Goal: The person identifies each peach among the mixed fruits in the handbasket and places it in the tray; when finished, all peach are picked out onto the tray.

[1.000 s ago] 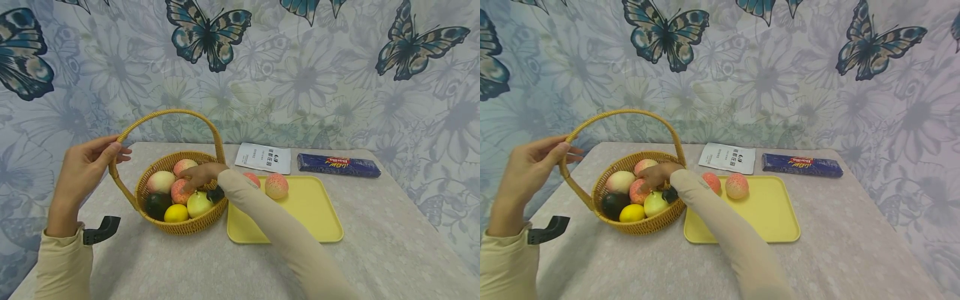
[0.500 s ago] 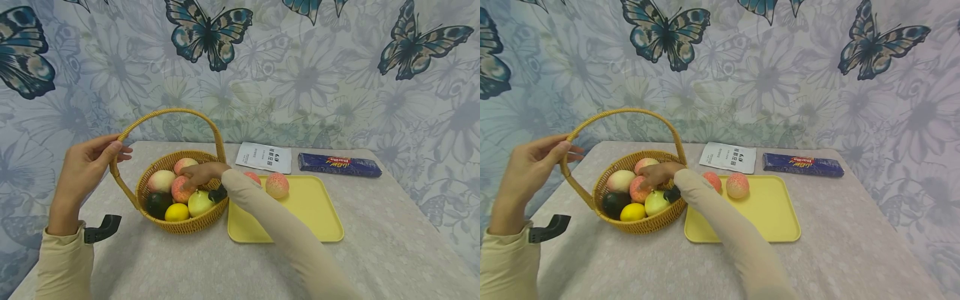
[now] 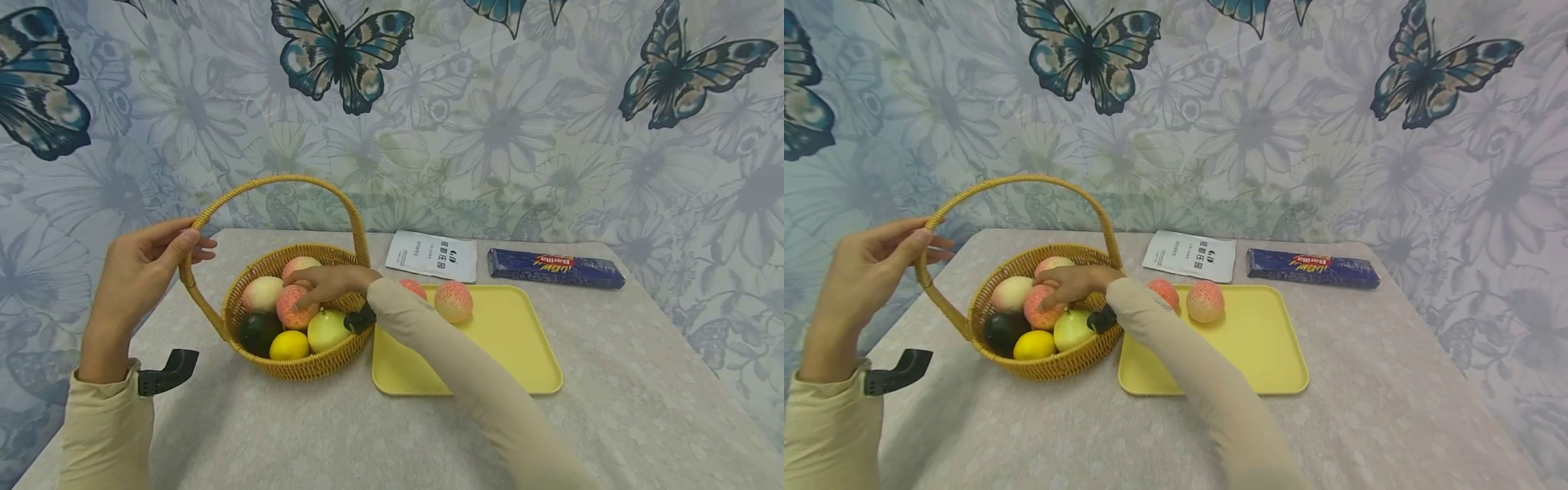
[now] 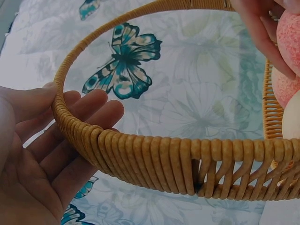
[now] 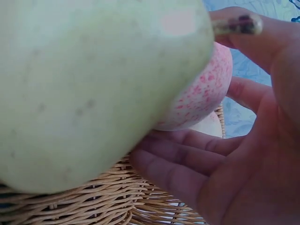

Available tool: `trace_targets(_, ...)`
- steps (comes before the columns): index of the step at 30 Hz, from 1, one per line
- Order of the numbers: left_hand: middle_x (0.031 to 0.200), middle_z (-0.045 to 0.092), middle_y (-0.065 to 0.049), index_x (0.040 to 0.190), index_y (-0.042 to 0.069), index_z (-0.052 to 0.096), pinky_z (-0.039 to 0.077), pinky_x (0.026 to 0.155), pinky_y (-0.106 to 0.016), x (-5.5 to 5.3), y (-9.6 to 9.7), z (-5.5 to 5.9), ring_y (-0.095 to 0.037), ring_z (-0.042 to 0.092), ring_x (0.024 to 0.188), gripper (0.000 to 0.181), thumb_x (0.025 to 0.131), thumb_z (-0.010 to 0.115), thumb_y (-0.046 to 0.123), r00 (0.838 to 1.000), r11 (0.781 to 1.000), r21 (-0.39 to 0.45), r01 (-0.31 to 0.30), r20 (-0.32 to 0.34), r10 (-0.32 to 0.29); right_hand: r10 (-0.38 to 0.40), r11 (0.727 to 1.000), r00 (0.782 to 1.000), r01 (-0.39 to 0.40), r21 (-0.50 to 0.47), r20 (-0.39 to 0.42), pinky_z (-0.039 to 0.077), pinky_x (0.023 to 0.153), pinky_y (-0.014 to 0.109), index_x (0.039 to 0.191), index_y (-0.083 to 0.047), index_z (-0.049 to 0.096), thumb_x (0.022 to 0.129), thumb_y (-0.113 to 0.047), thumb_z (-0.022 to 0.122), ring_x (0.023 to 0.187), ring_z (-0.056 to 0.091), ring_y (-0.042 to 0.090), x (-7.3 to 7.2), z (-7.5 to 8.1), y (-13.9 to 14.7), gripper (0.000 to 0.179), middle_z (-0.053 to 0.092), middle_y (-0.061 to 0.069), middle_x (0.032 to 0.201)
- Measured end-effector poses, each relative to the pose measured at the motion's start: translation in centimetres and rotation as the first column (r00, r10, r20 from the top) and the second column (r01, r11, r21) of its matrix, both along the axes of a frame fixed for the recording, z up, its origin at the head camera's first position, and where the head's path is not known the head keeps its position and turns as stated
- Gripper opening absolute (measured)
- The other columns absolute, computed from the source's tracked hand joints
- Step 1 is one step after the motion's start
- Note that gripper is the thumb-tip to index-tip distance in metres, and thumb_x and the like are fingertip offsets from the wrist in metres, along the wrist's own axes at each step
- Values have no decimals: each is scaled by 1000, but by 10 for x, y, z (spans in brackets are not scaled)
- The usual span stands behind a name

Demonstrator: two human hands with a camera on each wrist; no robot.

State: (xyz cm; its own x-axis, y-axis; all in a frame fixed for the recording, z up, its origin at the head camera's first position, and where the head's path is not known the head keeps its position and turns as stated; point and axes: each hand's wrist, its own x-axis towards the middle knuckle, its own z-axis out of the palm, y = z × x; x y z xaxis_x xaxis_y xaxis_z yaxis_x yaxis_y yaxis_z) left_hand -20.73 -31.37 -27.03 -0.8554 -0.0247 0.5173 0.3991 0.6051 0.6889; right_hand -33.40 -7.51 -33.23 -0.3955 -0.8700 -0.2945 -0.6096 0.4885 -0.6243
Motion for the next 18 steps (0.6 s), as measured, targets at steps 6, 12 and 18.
trace_targets(6, 90, 67, 22, 128, -2, 58, 50, 68, -8, 0, 0, 0, 5, 67, 79, 35, 97, 56, 15, 1000, 1000, -5, 1, -8, -1, 12, 998, 1000, -13, -57, -29, 38, 100, 26, 147, -16, 37, 95, -28, 57, 124, 43, 16, 3, 2, 3, 57, 37, 5, 148)
trace_targets(12, 90, 66, 23, 129, -2, 58, 50, 67, -8, 0, 0, -1, 6, 66, 79, 36, 97, 56, 16, 1000, 1000, -12, -1, -11, 1, -19, 988, 1000, 15, -155, -23, 45, 88, 27, 143, -16, 43, 93, -23, 61, 105, 51, 16, 5, 2, 6, 54, 46, 6, 137)
trace_targets(18, 90, 66, 22, 129, -2, 58, 50, 68, -8, 1, 0, -1, 6, 66, 79, 36, 97, 56, 16, 1000, 1000, -11, -3, -10, 3, -41, 973, 998, 32, -228, -37, 44, 91, 24, 142, -15, 45, 91, -21, 64, 111, 53, 13, 7, 7, 13, 56, 51, 2, 135)
